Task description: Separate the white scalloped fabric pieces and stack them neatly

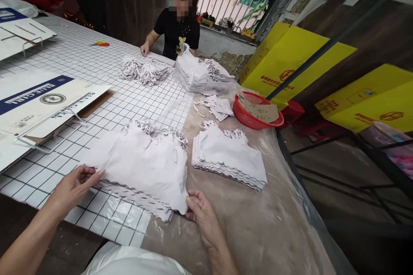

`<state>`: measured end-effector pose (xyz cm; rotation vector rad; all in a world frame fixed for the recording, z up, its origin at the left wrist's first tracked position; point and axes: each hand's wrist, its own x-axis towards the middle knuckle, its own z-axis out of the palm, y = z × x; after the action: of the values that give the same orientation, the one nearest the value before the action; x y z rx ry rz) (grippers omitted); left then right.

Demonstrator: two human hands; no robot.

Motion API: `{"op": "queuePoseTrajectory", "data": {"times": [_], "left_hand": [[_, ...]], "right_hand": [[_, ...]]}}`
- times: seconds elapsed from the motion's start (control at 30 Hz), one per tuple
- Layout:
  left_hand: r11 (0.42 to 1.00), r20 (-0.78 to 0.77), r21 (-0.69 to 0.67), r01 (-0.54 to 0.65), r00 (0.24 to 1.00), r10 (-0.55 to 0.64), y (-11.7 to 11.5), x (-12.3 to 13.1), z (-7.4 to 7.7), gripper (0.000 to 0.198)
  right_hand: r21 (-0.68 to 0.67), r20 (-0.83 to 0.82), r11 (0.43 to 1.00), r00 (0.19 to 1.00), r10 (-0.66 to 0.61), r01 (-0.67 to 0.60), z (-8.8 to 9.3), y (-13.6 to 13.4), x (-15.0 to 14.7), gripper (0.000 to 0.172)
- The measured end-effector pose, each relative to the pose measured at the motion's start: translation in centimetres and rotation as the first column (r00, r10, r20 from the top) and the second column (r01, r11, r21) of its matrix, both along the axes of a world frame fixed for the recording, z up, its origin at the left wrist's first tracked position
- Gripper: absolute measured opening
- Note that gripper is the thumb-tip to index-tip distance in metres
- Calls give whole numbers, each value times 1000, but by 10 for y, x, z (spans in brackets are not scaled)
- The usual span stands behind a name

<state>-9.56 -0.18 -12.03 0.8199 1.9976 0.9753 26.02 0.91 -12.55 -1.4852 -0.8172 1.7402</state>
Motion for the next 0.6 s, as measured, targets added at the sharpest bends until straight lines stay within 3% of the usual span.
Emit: {"op": "queuePoseTrajectory", "data": {"times": [0.17, 0.33, 0.43, 0.53, 0.6], "left_hand": [[1000, 133, -1, 6, 991, -6, 2, -6, -5, 50], [998, 139, -52, 23, 990, -16, -4, -5, 4, 47], [987, 143, -68, 148, 980, -137, -11, -7, 15, 52], [939, 167, -91, 332, 934, -315, -20, -9, 23, 52], [920, 198, -106, 378, 914, -353, -24, -9, 24, 51]], "right_hand": [[-67, -160, 997, 985, -57, 47, -9, 4, -8, 57], [-35, -213, 992, 969, -129, 124, -8, 3, -9, 60], [-28, -182, 993, 976, -116, 112, -6, 1, -5, 60], [-49, -178, 997, 981, -73, 65, -11, -2, 2, 62], [-68, -181, 998, 983, -20, 7, -16, -4, 7, 59]]}}
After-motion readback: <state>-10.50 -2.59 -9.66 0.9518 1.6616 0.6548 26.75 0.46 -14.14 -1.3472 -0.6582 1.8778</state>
